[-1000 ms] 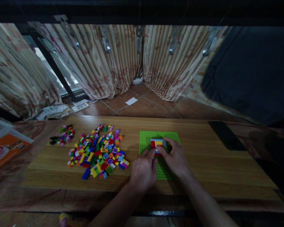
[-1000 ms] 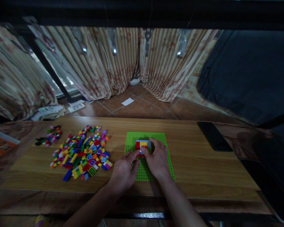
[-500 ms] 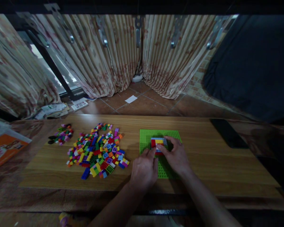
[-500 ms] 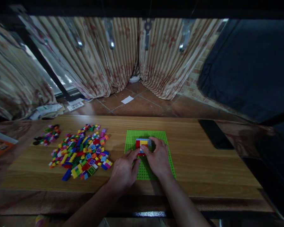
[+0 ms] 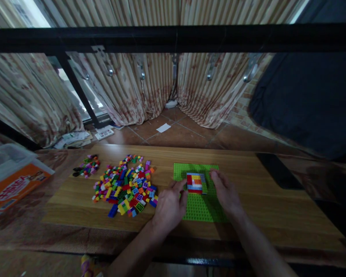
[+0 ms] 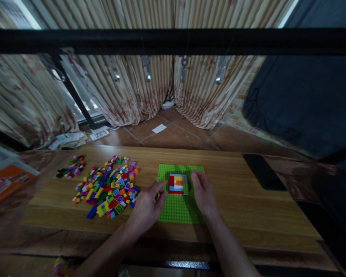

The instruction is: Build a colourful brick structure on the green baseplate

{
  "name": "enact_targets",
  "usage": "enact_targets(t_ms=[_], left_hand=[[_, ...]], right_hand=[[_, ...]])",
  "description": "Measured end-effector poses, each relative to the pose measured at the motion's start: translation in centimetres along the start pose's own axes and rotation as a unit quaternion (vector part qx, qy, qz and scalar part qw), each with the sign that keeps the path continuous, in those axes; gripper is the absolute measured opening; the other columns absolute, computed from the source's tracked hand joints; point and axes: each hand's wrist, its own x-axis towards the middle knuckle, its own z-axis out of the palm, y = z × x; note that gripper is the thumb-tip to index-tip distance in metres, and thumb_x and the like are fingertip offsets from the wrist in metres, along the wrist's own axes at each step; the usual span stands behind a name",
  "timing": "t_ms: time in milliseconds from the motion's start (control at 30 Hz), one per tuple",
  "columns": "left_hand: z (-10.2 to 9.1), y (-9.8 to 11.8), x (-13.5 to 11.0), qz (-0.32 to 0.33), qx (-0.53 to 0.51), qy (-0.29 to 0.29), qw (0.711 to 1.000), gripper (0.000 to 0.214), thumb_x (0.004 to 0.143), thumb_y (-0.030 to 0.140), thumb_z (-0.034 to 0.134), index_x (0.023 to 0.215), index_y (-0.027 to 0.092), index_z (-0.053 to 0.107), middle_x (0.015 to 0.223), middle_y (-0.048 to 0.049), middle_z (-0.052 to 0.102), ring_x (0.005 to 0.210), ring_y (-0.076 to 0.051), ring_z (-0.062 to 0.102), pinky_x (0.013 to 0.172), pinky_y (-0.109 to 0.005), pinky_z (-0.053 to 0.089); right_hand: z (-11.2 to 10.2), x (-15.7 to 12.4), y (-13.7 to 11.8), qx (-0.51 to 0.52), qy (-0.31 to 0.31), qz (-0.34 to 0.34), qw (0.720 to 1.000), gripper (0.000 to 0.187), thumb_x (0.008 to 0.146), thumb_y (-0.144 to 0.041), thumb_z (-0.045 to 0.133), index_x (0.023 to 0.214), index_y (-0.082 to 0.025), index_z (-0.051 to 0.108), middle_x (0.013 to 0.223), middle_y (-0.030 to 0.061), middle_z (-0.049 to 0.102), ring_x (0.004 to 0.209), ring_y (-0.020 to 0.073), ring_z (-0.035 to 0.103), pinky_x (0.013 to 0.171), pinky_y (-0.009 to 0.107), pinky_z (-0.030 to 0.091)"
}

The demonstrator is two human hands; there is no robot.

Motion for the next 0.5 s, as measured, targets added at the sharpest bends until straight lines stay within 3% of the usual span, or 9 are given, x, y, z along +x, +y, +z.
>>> enact_targets(t_ms=[100, 200, 367, 500], left_hand=[[-2.1, -1.4, 1.2, -0.021, -0.032, 0.083, 0.996, 0.031, 0.087, 0.019, 0.051, 0.115, 0.017, 0.062, 0.087, -0.0047, 0.068, 0.073, -0.015, 0.062, 0.068, -0.025, 0.047], [-4.2, -3.2, 2.3, -0.063, -0.076, 0.179, 0.979, 0.029, 0.086, 0.022, 0.053, 0.112, 0.015, 0.064, 0.080, -0.0031, 0.067, 0.061, -0.012, 0.057, 0.061, -0.023, 0.045], [-6.2, -5.2, 2.7, -0.097, -0.118, 0.249, 0.956, 0.026, 0.085, 0.028, 0.058, 0.105, 0.014, 0.068, 0.087, -0.0056, 0.071, 0.073, -0.015, 0.064, 0.070, -0.025, 0.050], [-6.4, -5.7, 2.5, -0.100, -0.124, 0.254, 0.954, 0.024, 0.085, 0.029, 0.058, 0.102, 0.016, 0.069, 0.092, -0.0065, 0.072, 0.077, -0.016, 0.067, 0.073, -0.026, 0.052]], right_hand=[[-0.3, -0.3, -1.2, 0.013, 0.049, -0.028, 0.998, 0.044, 0.087, -0.053, 0.048, 0.103, -0.016, 0.064, 0.097, 0.0103, 0.070, 0.088, 0.0242, 0.064, 0.077, 0.038, 0.050], [0.5, -2.0, -2.6, -0.038, 0.044, -0.126, 0.990, 0.031, 0.089, -0.045, 0.052, 0.102, -0.019, 0.065, 0.097, 0.0078, 0.068, 0.085, 0.0211, 0.063, 0.076, 0.036, 0.050], [3.8, -6.6, -3.5, -0.105, -0.135, -0.301, 0.938, 0.016, 0.092, -0.027, 0.051, 0.102, -0.023, 0.064, 0.099, 0.0054, 0.067, 0.093, 0.0188, 0.061, 0.084, 0.034, 0.048], [6.3, -8.6, -3.1, -0.158, -0.180, -0.355, 0.904, 0.018, 0.092, -0.026, 0.053, 0.106, -0.020, 0.062, 0.101, 0.0066, 0.067, 0.094, 0.0207, 0.060, 0.083, 0.036, 0.048]])
